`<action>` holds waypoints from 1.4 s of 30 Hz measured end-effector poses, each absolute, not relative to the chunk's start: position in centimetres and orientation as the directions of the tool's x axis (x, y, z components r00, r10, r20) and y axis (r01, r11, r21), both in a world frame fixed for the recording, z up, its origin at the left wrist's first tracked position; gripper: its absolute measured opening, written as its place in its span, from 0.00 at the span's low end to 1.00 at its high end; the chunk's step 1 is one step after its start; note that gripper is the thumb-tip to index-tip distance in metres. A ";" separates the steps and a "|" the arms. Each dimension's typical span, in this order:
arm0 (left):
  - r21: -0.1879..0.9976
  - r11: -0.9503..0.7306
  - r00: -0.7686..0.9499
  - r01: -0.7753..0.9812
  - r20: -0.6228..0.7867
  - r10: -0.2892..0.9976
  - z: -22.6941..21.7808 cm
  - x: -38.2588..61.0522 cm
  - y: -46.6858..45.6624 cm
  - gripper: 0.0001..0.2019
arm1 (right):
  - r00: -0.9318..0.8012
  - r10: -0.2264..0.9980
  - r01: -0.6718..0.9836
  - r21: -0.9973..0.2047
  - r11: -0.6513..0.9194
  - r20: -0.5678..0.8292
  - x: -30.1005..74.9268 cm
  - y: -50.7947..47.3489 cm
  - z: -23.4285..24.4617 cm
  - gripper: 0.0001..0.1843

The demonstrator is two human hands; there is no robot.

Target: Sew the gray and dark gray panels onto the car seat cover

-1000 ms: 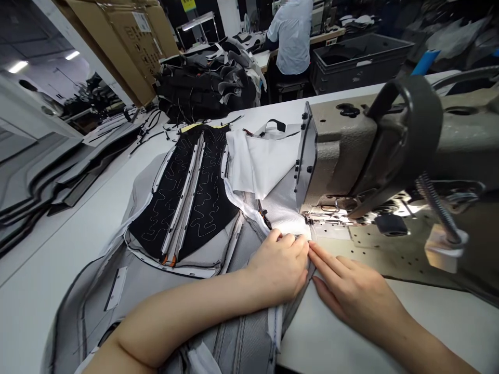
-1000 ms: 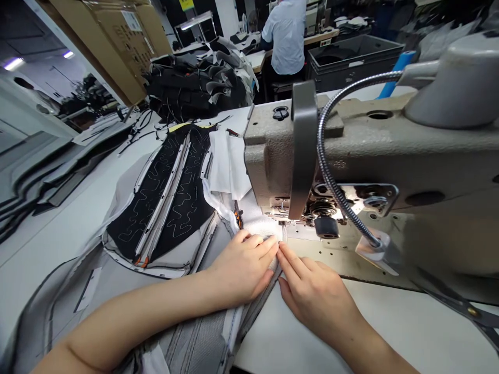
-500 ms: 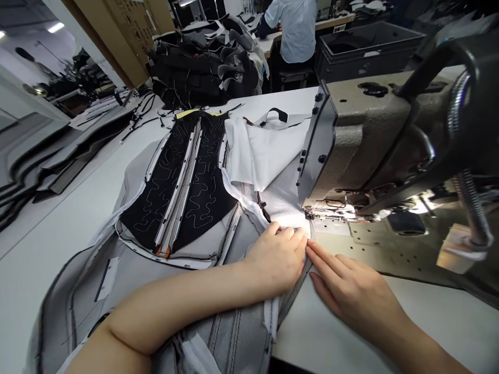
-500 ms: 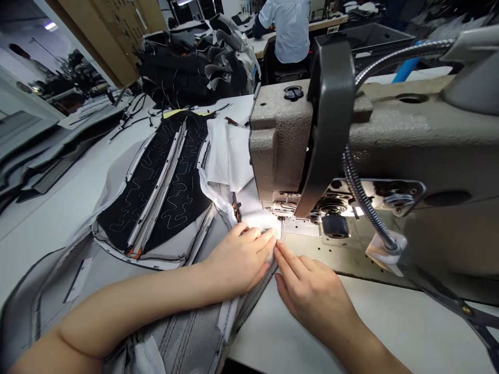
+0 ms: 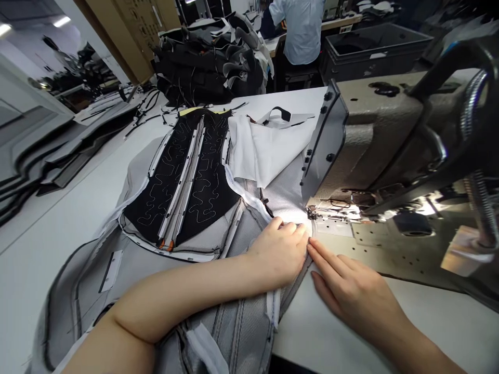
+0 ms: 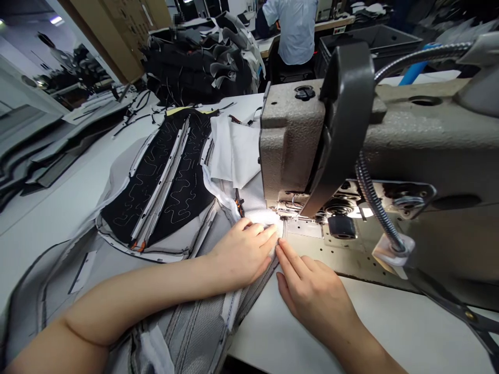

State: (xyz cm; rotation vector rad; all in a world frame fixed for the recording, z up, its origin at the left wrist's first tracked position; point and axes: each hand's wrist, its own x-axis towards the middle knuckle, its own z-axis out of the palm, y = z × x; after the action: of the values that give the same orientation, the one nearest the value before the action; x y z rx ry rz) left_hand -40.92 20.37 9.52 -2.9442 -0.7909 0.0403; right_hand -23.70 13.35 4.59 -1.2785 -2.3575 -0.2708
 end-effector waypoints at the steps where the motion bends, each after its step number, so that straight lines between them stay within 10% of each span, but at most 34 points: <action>1: -0.095 -0.861 0.864 0.500 -0.003 0.503 9.6 -40.9 20.4 0.15 | -0.471 0.748 0.835 -0.037 0.549 0.467 -23.7 13.3 4.6 0.19; 42: -0.142 -0.824 0.835 0.549 0.053 0.547 9.0 -40.0 22.2 0.14 | -0.499 0.744 0.833 0.007 0.554 0.445 -24.0 13.4 4.7 0.21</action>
State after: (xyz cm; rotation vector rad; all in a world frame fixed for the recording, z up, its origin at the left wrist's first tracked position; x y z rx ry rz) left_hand -40.04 22.19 9.02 -2.8635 -0.8602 -0.0143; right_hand -23.95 13.39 4.66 -1.2835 -2.4004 -0.3100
